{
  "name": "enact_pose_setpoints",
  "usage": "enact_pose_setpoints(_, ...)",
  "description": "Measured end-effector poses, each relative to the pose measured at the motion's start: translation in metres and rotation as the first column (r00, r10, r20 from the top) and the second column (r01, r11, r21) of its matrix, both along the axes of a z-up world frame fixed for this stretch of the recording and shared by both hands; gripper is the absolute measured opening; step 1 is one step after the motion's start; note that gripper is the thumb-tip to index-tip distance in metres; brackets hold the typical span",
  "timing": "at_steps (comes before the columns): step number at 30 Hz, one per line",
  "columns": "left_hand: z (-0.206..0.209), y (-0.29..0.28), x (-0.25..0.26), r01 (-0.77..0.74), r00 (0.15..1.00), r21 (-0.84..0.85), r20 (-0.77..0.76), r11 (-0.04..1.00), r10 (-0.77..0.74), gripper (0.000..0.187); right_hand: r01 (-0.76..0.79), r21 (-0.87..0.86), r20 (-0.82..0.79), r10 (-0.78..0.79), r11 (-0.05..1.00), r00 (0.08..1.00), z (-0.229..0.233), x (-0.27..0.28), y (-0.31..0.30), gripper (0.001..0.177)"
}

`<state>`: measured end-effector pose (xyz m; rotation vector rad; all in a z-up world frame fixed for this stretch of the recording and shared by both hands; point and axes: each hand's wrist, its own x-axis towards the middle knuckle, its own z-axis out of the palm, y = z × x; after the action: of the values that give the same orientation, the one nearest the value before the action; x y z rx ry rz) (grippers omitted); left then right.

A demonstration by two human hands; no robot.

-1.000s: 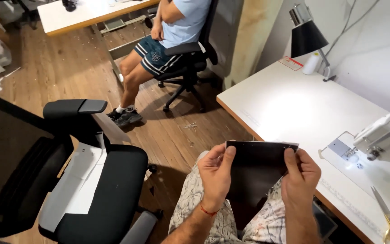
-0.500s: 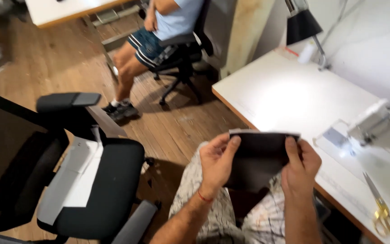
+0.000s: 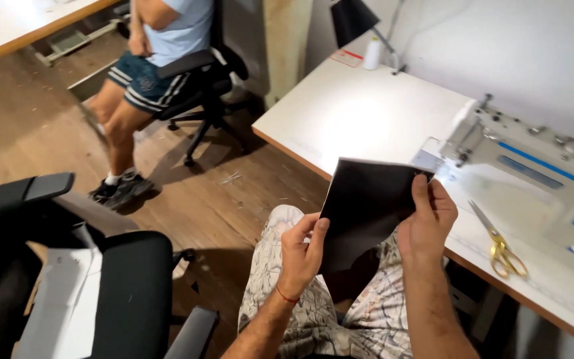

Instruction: Marking, trimming, and sewing leather pieces using a template and industrial sewing machine

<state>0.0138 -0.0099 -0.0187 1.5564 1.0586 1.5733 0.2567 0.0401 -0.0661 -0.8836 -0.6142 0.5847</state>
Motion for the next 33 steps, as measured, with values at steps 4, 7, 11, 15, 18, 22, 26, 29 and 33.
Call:
enact_pose_setpoints(4,-0.029,-0.018,0.012,-0.033,0.994,0.036,-0.100,0.999,0.036,0.020,0.120,-0.021,-0.071,-0.121,0.993,0.990,0.066,-0.012,-0.030,0.012)
enact_pose_setpoints(7,-0.048,-0.026,0.016,-0.044,0.977,-0.010,-0.211,0.999,0.041,0.016,0.155,-0.026,-0.200,-0.157,0.988,0.967,0.059,-0.001,-0.037,0.016)
enact_pose_setpoints(11,-0.029,-0.010,0.006,-0.098,0.863,0.111,-0.486,0.989,0.140,0.015,0.207,-0.159,-0.343,-0.251,0.965,0.905,0.027,0.001,-0.058,0.021)
enact_pose_setpoints(15,0.052,0.038,-0.009,0.125,0.705,-0.133,-0.685,0.983,-0.182,0.021,0.009,-0.394,-0.332,-0.151,0.919,0.931,-0.006,0.013,-0.071,0.026)
enact_pose_setpoints(18,0.068,0.107,-0.002,0.218,0.533,-0.311,-0.756,0.925,-0.379,0.017,-0.156,-0.420,-0.389,-0.022,0.894,0.921,-0.046,0.042,-0.067,0.017)
enact_pose_setpoints(22,0.069,0.202,0.032,0.344,0.420,-0.441,-0.717,0.829,-0.556,0.021,-0.197,-0.482,-0.348,0.019,0.854,0.937,-0.045,0.051,-0.052,0.016)
enact_pose_setpoints(26,0.053,0.282,0.076,0.420,0.133,-0.615,-0.686,0.668,-0.715,0.023,-0.243,-0.595,-0.327,0.046,0.766,0.944,-0.039,0.052,-0.040,0.025)
enact_pose_setpoints(29,0.044,0.317,0.103,0.422,0.013,-0.671,-0.667,0.609,-0.745,0.024,-0.213,-0.614,-0.286,0.037,0.760,0.958,-0.047,0.049,-0.033,0.037)
enact_pose_setpoints(33,0.058,0.333,0.123,0.396,-0.031,-0.709,-0.646,0.584,-0.763,0.027,-0.157,-0.606,-0.325,-0.062,0.780,0.944,-0.024,0.041,-0.022,0.036)
